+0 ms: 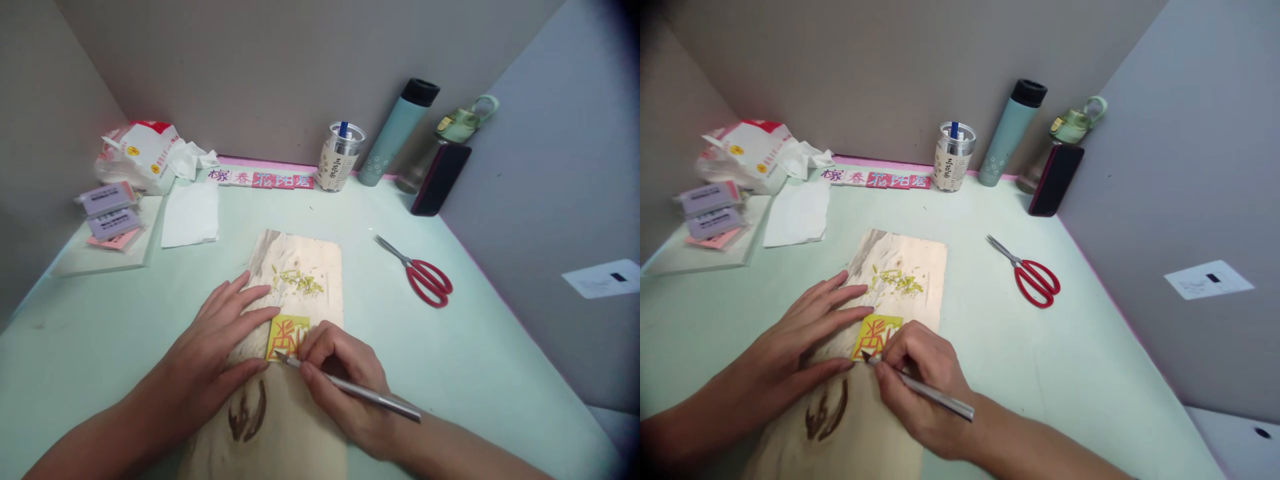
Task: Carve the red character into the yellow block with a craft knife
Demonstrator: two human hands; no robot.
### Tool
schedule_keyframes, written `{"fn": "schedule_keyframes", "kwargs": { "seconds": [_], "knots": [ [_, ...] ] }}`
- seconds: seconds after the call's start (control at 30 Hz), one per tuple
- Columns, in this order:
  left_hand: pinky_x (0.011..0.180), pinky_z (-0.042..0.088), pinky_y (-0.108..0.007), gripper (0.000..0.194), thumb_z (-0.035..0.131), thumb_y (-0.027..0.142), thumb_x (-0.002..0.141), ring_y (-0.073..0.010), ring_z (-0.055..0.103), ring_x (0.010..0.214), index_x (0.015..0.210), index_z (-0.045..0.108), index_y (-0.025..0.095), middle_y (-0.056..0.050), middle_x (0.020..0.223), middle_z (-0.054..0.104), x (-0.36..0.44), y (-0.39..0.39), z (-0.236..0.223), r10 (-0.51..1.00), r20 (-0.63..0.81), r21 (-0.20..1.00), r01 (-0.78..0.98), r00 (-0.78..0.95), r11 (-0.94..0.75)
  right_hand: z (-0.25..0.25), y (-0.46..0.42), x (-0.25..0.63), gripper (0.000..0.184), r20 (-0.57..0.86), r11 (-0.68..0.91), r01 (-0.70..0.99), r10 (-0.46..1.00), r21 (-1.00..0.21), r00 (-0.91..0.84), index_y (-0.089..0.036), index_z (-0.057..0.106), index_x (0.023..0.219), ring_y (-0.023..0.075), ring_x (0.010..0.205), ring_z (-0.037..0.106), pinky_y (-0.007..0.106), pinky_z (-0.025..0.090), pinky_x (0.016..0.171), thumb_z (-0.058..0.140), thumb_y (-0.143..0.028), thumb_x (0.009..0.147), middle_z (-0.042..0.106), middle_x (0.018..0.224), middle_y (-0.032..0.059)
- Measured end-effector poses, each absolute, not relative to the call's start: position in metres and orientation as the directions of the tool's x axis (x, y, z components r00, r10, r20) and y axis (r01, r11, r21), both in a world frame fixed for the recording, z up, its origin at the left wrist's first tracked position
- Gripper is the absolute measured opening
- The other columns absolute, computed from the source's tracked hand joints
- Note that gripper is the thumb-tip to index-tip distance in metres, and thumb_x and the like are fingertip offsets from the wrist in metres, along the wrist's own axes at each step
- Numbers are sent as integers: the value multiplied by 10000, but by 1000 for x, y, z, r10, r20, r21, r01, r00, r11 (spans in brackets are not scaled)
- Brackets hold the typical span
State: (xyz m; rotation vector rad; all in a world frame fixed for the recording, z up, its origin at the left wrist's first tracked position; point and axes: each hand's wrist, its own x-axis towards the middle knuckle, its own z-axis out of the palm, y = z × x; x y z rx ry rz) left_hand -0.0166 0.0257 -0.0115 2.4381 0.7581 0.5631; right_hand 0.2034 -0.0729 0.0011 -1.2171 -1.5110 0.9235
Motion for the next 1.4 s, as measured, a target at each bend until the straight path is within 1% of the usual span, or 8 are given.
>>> {"fn": "schedule_keyframes", "kwargs": {
  "seconds": [0.2, 0.43, 0.6, 0.93, 1.17, 1.27, 1.4],
  "knots": [
    [1220, 262, -615, 398, 538, 389, 1016, -350, 258, 1519, 1401, 519, 294, -70, 1556, 451, -17, 26, -12, 607, 230, 575, 397, 761, -715, 4, -72, 203, 174, 185, 194, 234, 981, -953, -59, -219, 503, 791, 154, 709, 558, 294, 437, 639, 553, -175, 951, 600, 801, 20],
    [1225, 240, -611, 383, 516, 419, 1027, -343, 252, 1518, 1389, 519, 291, -71, 1551, 451, -16, 26, -11, 604, 234, 558, 403, 762, -725, 5, -71, 206, 155, 198, 217, 235, 975, -947, -100, -220, 505, 807, 161, 717, 554, 298, 418, 643, 544, -157, 943, 607, 818, 27],
    [1219, 232, -620, 383, 520, 411, 1028, -339, 234, 1522, 1393, 503, 296, -77, 1553, 440, -16, 27, -11, 591, 229, 553, 396, 774, -733, 5, -71, 206, 155, 223, 245, 227, 967, -942, -120, -220, 493, 808, 161, 715, 549, 295, 410, 639, 538, -143, 935, 610, 817, 28],
    [1220, 240, -614, 373, 507, 417, 1033, -332, 251, 1518, 1389, 510, 304, -62, 1549, 447, -16, 27, -11, 596, 238, 553, 398, 767, -732, 9, -71, 204, 175, 219, 246, 217, 965, -945, -143, -219, 476, 789, 151, 691, 534, 289, 409, 631, 552, -137, 924, 596, 783, 18],
    [1218, 251, -622, 380, 511, 430, 1029, -335, 269, 1512, 1388, 520, 306, -63, 1539, 463, -16, 27, -13, 605, 247, 551, 404, 757, -730, 3, -73, 205, 183, 142, 151, 136, 987, -979, -76, -220, 484, 795, 168, 747, 547, 308, 418, 660, 554, -187, 961, 576, 818, 20],
    [1221, 248, -616, 386, 519, 427, 1025, -336, 265, 1513, 1391, 518, 303, -67, 1539, 461, -16, 26, -13, 604, 246, 549, 404, 758, -732, 2, -74, 205, 184, 139, 148, 168, 988, -975, -63, -221, 486, 795, 166, 747, 545, 308, 415, 663, 550, -186, 964, 573, 824, 17],
    [1222, 255, -607, 380, 507, 429, 1031, -329, 261, 1517, 1392, 514, 308, -59, 1541, 459, -15, 26, -11, 606, 242, 549, 408, 757, -729, 4, -72, 205, 170, 162, 178, 218, 983, -960, -88, -222, 489, 801, 162, 732, 538, 306, 411, 657, 539, -173, 956, 583, 821, 18]
  ]
}}
